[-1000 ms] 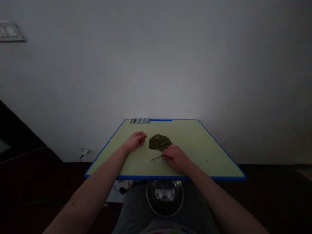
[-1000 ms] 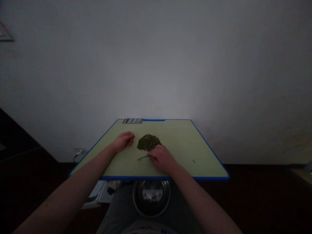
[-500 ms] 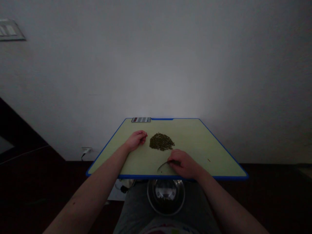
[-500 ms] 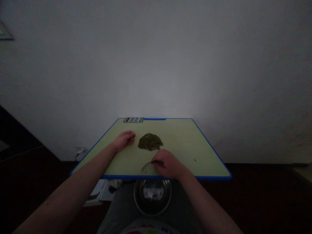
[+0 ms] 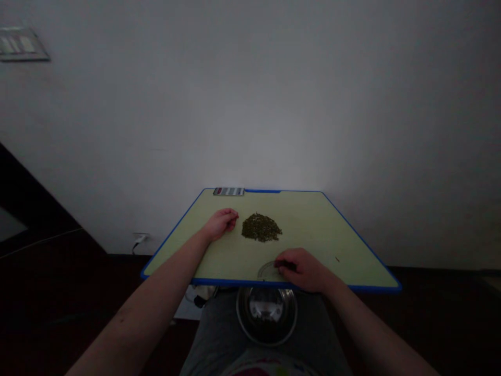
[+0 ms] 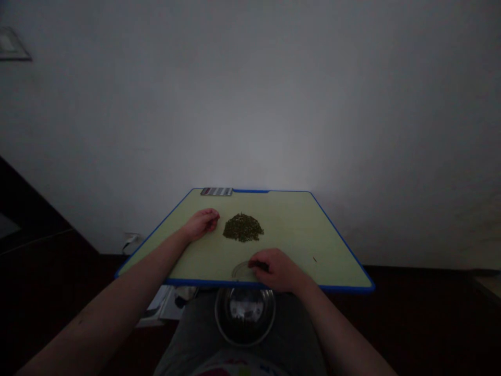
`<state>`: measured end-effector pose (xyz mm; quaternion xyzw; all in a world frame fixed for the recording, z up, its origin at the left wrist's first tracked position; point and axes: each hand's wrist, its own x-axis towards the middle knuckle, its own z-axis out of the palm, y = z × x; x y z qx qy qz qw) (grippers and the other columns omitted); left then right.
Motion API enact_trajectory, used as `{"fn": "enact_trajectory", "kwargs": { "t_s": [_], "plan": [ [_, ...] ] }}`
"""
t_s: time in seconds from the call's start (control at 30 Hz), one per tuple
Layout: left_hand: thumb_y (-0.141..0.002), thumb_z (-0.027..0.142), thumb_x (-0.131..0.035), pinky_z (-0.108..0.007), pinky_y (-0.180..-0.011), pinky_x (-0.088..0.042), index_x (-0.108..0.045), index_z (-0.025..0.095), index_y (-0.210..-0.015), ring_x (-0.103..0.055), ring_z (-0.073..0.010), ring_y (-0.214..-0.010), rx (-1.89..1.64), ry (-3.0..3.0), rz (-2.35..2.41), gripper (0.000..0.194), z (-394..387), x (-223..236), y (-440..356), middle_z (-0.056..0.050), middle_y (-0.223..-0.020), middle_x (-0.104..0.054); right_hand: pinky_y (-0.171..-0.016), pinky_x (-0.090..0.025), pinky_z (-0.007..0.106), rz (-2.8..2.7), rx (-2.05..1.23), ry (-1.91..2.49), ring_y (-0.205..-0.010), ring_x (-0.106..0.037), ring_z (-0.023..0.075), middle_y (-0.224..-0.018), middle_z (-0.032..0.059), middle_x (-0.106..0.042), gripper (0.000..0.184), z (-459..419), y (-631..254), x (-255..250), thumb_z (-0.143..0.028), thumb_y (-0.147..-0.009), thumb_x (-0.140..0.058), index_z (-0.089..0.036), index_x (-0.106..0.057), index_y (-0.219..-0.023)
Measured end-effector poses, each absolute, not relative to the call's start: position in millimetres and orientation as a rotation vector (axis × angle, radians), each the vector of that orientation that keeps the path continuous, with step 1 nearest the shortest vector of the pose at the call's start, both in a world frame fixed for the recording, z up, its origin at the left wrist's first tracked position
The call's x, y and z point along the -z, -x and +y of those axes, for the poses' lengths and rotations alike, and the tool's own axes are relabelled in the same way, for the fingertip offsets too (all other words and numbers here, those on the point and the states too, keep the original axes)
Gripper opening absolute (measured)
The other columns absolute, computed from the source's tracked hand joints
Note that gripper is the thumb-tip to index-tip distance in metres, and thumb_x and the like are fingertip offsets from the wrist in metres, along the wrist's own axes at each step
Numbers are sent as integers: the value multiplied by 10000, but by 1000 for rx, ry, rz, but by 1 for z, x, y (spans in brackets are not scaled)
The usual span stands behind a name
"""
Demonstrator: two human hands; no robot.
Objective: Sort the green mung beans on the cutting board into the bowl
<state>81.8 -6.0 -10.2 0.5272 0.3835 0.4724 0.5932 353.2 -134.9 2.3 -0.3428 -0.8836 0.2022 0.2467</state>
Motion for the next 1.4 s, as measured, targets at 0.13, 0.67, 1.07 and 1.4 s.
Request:
{"fn": "enact_trajectory", "kwargs": {
  "t_s": [0.13, 0.67, 1.07, 1.4],
  "plan": [
    [-657, 279, -620, -190, -364, -256, -524, 142, -645, -394, -57, -364, -1099, -1236, 910, 168, -7, 9, -82, 41, -443, -439, -609, -411, 224, -2413, -564, 930, -648, -567, 129, -741, 22, -649, 165, -136, -354, -2, -137, -724, -514, -165, -630, -838],
    [-663, 285, -618, -193, -378, -272, -517, 140, -650, -407, -58, -384, -1094, -1247, 900, 177, -7, 10, -82, 36, -467, -456, -596, -390, 223, -2223, -458, 1125, -634, -556, 129, -694, 12, -632, 169, -132, -356, 2, -128, -702, -488, -161, -631, -786],
    [-681, 294, -599, -196, -377, -265, -512, 144, -661, -402, -58, -383, -1086, -1281, 879, 174, -6, 11, -81, 46, -462, -440, -680, -383, 261, -1821, -71, 1652, -745, -567, 173, -819, 62, -639, 192, -114, -359, 10, -210, -782, -426, -169, -594, -867],
    [-695, 308, -588, -202, -374, -263, -511, 144, -663, -406, -61, -384, -1089, -1298, 876, 184, -5, 13, -80, 42, -463, -446, -742, -407, 290, -1755, -52, 1684, -816, -577, 195, -914, 82, -633, 238, -112, -361, 10, -196, -805, -392, -159, -566, -964]
  ]
}}
